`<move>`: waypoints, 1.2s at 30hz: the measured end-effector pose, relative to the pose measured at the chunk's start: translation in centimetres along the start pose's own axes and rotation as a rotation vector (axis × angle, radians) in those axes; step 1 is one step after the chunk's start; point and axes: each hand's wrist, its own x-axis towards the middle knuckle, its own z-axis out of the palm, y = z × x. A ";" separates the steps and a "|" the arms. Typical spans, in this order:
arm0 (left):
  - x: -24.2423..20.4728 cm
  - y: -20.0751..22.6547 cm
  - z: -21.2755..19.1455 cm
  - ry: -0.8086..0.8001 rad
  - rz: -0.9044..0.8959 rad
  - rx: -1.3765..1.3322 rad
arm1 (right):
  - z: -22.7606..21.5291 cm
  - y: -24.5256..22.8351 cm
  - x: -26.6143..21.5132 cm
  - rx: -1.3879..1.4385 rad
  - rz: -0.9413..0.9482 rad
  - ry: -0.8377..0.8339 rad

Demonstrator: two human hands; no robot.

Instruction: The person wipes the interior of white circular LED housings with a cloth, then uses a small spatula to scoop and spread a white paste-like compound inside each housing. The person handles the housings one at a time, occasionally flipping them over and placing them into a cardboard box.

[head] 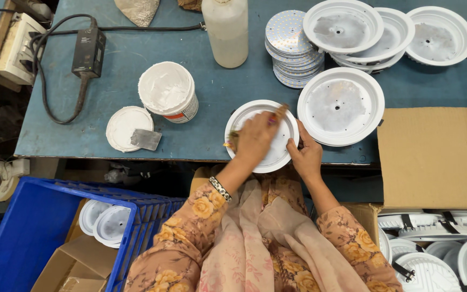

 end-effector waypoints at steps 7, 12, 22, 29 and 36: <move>0.8 0.4 0.2 -0.037 -0.092 0.005 | 0.2 -0.2 -0.2 -0.003 -0.009 0.019; 1.8 -1.2 -0.8 -0.014 -0.175 0.126 | 0.3 -0.2 -0.3 -0.087 -0.240 0.091; 2.6 -0.1 -0.1 -0.008 -0.108 0.198 | 0.5 0.1 -0.6 -0.080 -0.015 0.113; 3.1 -0.4 0.3 -0.089 -0.076 0.193 | 0.6 0.1 -0.8 -0.062 -0.114 0.131; 3.1 -0.4 0.3 -0.017 0.064 0.204 | 0.9 -0.3 -0.7 -0.075 0.052 0.112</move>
